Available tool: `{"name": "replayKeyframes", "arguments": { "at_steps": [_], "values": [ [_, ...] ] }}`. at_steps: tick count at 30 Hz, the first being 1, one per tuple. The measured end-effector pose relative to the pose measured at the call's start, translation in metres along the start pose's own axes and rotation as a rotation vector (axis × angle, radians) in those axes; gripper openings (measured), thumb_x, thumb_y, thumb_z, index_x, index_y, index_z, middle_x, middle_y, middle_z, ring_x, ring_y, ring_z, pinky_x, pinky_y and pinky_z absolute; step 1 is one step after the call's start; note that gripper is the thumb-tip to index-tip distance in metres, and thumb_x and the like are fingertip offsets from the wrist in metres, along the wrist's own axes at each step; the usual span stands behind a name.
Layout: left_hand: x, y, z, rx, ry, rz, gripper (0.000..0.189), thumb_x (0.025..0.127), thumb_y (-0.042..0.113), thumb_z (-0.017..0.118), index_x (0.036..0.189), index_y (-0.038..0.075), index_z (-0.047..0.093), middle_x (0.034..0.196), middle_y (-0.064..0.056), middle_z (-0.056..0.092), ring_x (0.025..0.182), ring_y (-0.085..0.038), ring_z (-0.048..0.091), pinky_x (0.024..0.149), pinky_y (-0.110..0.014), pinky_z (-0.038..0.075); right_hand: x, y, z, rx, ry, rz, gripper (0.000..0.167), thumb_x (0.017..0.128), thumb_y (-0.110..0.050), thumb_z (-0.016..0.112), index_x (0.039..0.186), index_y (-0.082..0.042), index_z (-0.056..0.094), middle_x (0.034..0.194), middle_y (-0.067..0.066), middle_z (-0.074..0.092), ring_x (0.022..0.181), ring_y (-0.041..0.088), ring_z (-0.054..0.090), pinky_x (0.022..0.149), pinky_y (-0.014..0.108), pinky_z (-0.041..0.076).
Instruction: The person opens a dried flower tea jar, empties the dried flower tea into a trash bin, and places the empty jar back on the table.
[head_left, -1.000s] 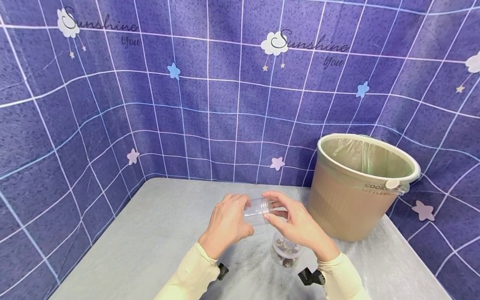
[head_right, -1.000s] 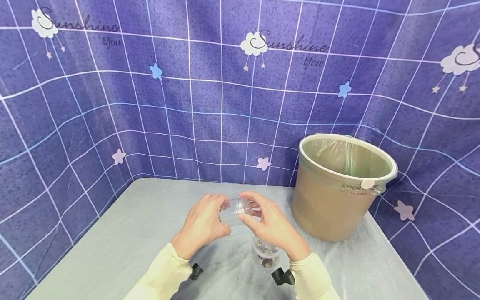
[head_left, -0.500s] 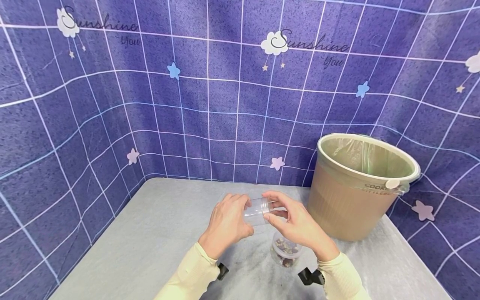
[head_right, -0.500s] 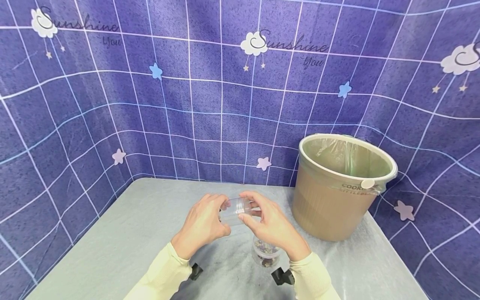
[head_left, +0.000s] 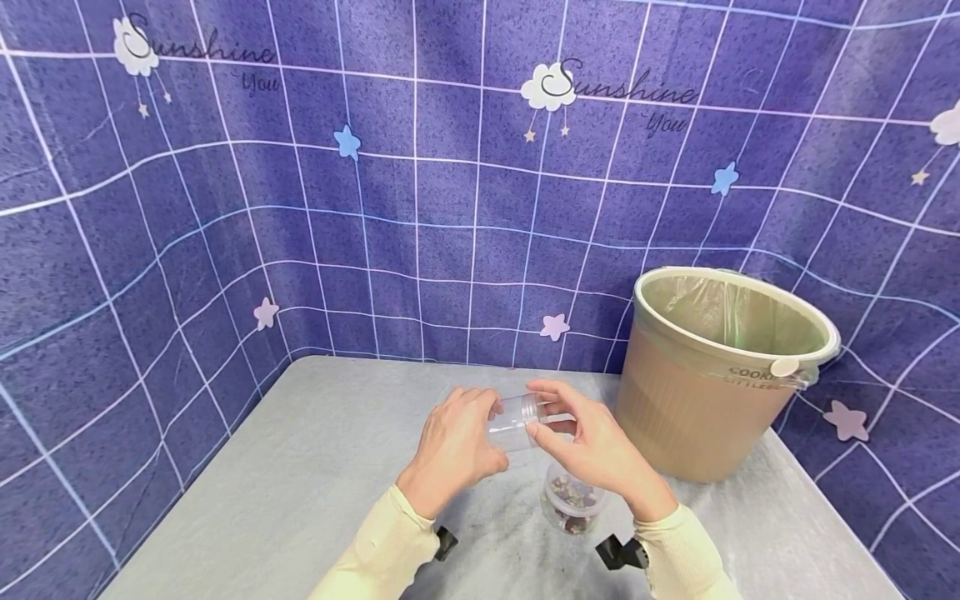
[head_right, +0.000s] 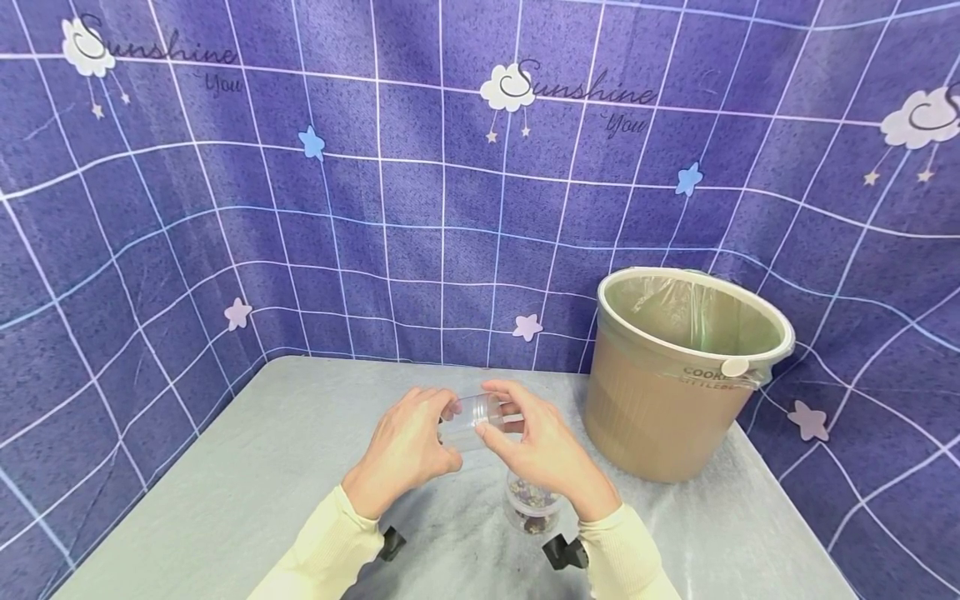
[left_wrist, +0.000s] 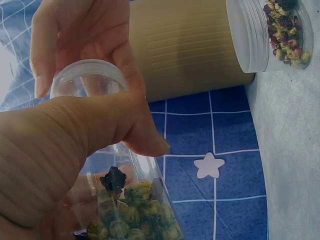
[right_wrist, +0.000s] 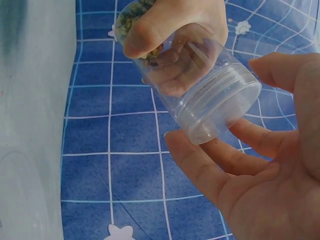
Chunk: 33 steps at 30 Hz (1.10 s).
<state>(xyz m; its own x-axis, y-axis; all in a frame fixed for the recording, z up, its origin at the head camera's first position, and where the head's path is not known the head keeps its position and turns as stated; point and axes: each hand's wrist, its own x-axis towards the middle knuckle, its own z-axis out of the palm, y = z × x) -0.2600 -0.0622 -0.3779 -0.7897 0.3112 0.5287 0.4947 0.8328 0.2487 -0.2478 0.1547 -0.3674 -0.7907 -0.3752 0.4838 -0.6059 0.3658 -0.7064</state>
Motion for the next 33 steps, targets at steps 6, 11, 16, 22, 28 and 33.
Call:
{"name": "replayKeyframes", "arguments": {
  "at_steps": [6,11,16,22,28,33],
  "values": [
    [-0.0001,0.0004,-0.0009,-0.005,-0.004,-0.002,0.05,0.05,0.021,0.087,0.098,0.019,0.069,0.086,0.008,0.065,0.081,-0.017,0.056,0.067,-0.035,0.048,0.0009,0.0016,-0.0002,-0.033,0.021,0.016,0.047,0.096,-0.022,0.073,0.141,-0.016,0.059,0.128,0.008,0.07,0.109,0.023,0.071,0.091,0.03,0.058],
    [0.0,0.0,-0.0007,-0.006,0.006,0.005,0.05,0.05,0.021,0.086,0.097,0.02,0.069,0.085,0.009,0.064,0.081,-0.017,0.056,0.066,-0.035,0.047,0.0007,0.0017,-0.0002,-0.07,0.043,0.045,0.044,0.098,-0.027,0.07,0.14,-0.017,0.06,0.13,0.007,0.069,0.109,0.021,0.07,0.089,0.031,0.059],
    [0.0,-0.0002,-0.0005,-0.009,0.01,0.004,0.05,0.05,0.021,0.086,0.096,0.02,0.068,0.085,0.008,0.065,0.082,-0.017,0.057,0.067,-0.036,0.048,0.0006,-0.0016,0.0006,-0.116,0.075,0.085,0.043,0.098,-0.032,0.069,0.138,-0.018,0.062,0.128,0.005,0.071,0.108,0.019,0.07,0.087,0.031,0.059],
    [0.0001,-0.0002,-0.0002,-0.01,0.012,0.005,0.051,0.05,0.021,0.087,0.097,0.019,0.068,0.086,0.007,0.066,0.082,-0.017,0.057,0.068,-0.037,0.049,0.0007,-0.0048,0.0021,-0.148,0.103,0.161,0.042,0.099,-0.035,0.067,0.137,-0.018,0.063,0.122,0.003,0.072,0.105,0.016,0.071,0.083,0.031,0.058],
    [0.0,0.0,0.0003,-0.006,0.011,0.002,0.052,0.049,0.022,0.088,0.097,0.02,0.068,0.086,0.008,0.065,0.083,-0.017,0.057,0.068,-0.037,0.049,0.0016,-0.0056,0.0036,-0.165,0.121,0.203,0.041,0.1,-0.037,0.066,0.136,-0.018,0.064,0.109,-0.001,0.075,0.096,0.012,0.071,0.082,0.033,0.056],
    [-0.0004,-0.0001,0.0007,-0.008,0.012,0.004,0.052,0.049,0.021,0.087,0.097,0.019,0.068,0.086,0.007,0.065,0.082,-0.017,0.056,0.068,-0.036,0.049,0.002,-0.0052,0.0052,-0.165,0.124,0.243,0.04,0.1,-0.041,0.064,0.134,-0.019,0.065,0.104,-0.004,0.076,0.086,0.006,0.071,0.082,0.035,0.054]
  ]
}}
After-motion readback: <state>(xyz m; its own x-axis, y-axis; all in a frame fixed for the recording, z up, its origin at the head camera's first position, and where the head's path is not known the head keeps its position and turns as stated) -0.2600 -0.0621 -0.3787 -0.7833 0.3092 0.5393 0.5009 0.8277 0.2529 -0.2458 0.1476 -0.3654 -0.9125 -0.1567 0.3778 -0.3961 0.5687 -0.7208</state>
